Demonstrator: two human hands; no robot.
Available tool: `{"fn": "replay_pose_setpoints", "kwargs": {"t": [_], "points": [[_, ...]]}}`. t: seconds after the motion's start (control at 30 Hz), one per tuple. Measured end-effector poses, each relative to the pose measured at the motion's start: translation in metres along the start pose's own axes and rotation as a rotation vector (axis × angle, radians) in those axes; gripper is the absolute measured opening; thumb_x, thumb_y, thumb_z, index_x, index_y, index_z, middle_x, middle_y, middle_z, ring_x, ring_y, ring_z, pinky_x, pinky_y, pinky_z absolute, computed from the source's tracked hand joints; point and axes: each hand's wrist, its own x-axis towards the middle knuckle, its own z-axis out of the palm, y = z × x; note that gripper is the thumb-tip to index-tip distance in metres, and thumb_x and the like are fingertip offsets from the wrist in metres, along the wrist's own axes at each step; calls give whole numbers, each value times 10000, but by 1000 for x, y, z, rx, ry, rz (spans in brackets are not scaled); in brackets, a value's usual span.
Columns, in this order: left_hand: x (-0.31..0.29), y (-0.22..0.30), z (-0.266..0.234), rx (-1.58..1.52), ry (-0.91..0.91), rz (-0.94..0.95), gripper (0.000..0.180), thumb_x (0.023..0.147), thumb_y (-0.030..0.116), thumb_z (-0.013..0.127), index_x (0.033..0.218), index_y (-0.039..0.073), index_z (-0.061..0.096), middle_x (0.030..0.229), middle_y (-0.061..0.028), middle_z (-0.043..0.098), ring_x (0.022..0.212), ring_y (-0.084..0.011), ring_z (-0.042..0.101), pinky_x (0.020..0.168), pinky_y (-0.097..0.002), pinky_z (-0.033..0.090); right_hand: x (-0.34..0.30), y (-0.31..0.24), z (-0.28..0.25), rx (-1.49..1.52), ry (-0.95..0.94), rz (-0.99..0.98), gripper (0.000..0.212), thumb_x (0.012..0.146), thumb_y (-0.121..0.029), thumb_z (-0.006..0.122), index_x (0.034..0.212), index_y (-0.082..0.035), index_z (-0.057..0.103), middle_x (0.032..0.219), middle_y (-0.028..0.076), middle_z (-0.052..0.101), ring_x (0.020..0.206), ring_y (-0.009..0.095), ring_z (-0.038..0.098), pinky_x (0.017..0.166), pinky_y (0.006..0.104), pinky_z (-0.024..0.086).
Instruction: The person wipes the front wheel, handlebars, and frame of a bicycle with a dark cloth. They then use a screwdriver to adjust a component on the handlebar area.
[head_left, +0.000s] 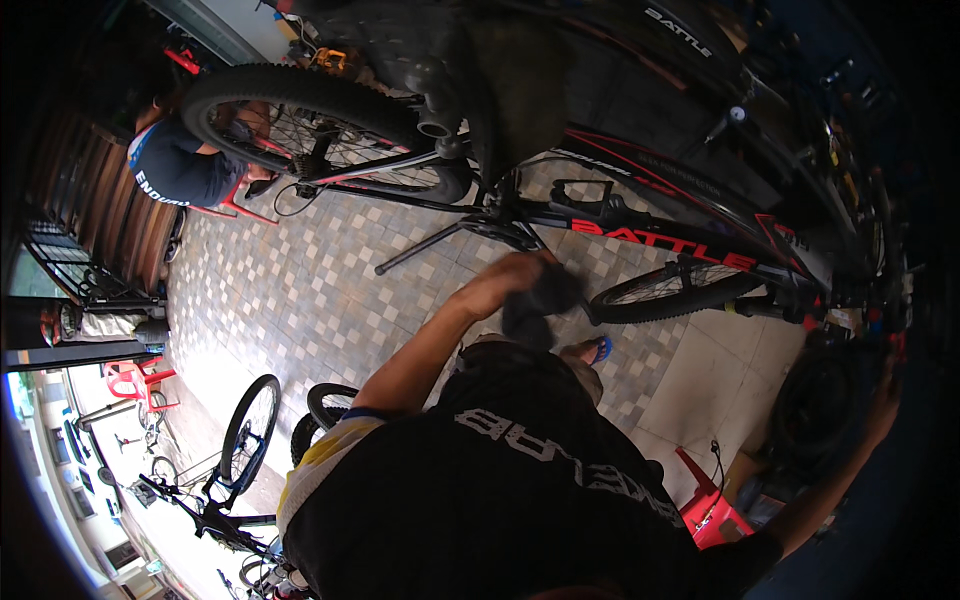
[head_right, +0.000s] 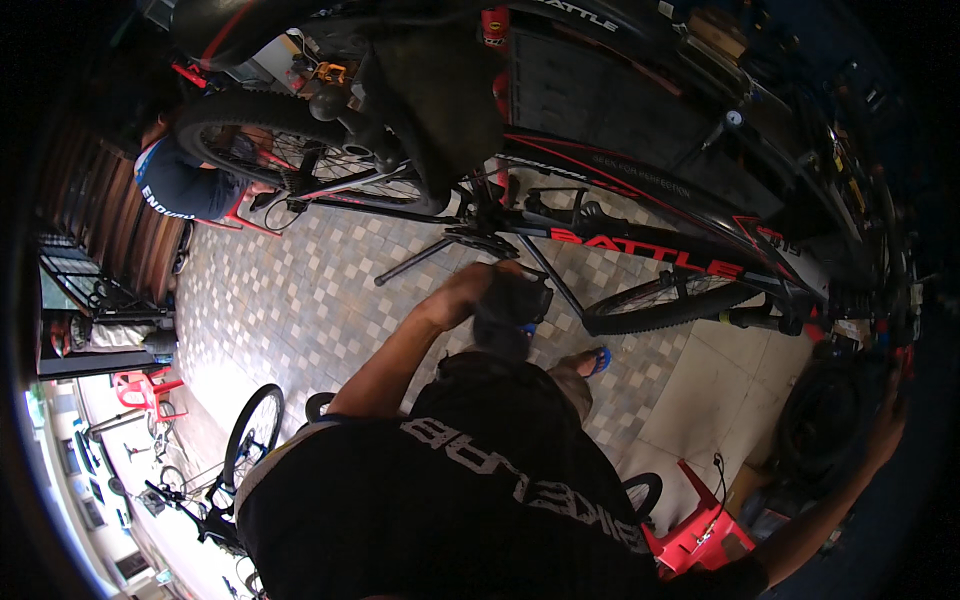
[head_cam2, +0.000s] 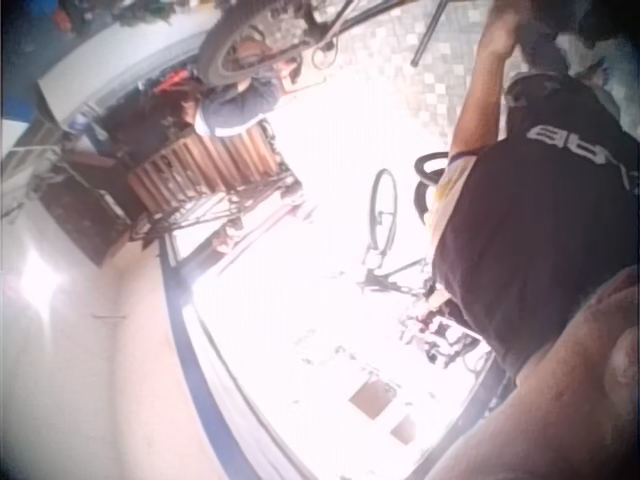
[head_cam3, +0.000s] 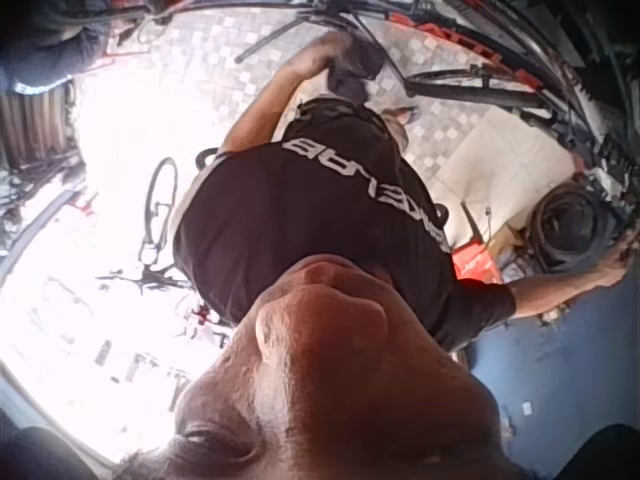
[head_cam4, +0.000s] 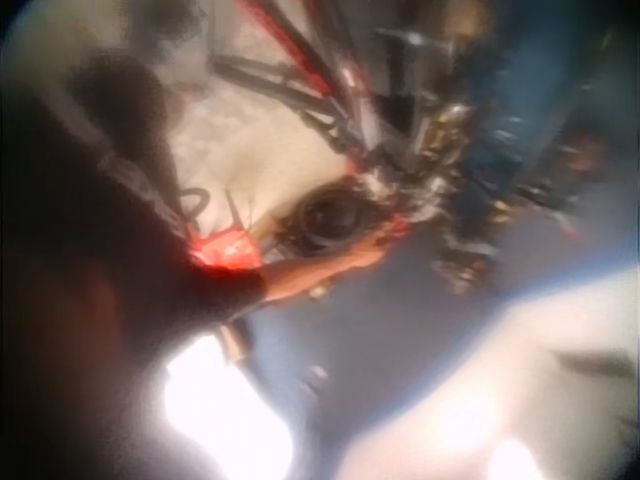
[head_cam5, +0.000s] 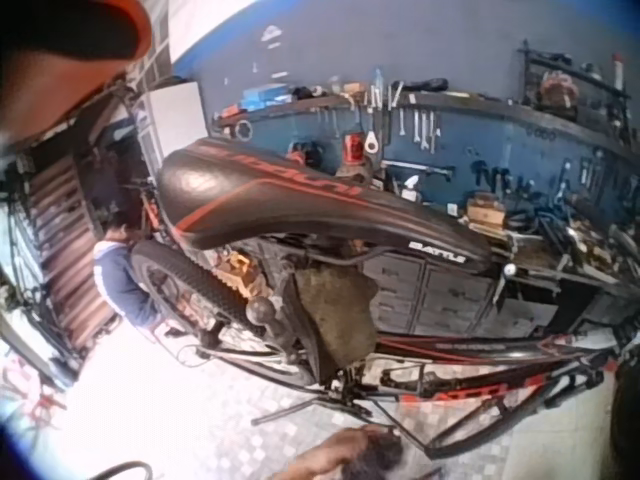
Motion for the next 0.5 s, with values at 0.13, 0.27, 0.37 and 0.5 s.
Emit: {"fn": "replay_pose_setpoints", "kwargs": {"t": [0.13,0.27,0.37,0.5], "points": [[0,-6,-28,-237,571,-150,384,1004,303,566,1230,4,647,980,-82,698,883,-194,678,819,-304,546,2,-1,1,211,-75,-58,666,1037,-624,455,1437,-114,610,1348,176,673,1293,303,621,1010,426,478],[27,38,-8,-158,742,118,287,972,76,575,1229,-43,616,1113,-141,725,956,-206,706,868,-304,562,2,-2,-5,34,-98,45,746,1001,-689,455,1439,-104,604,1384,180,651,1323,320,594,1034,438,471],[25,49,-11,-327,725,242,326,949,-20,580,1272,-70,575,1159,-167,730,991,-215,718,883,-323,577,-1,-23,-6,-125,-51,184,836,949,-767,453,1444,-111,603,1390,179,646,1312,352,597,1046,458,466],[27,54,-16,-358,760,215,263,1011,110,547,1228,-14,629,1137,-145,729,985,-225,729,819,-339,597,-7,-31,-8,-138,-23,232,914,894,-840,447,1466,-142,588,1386,181,648,1296,377,604,1069,481,452]]}}
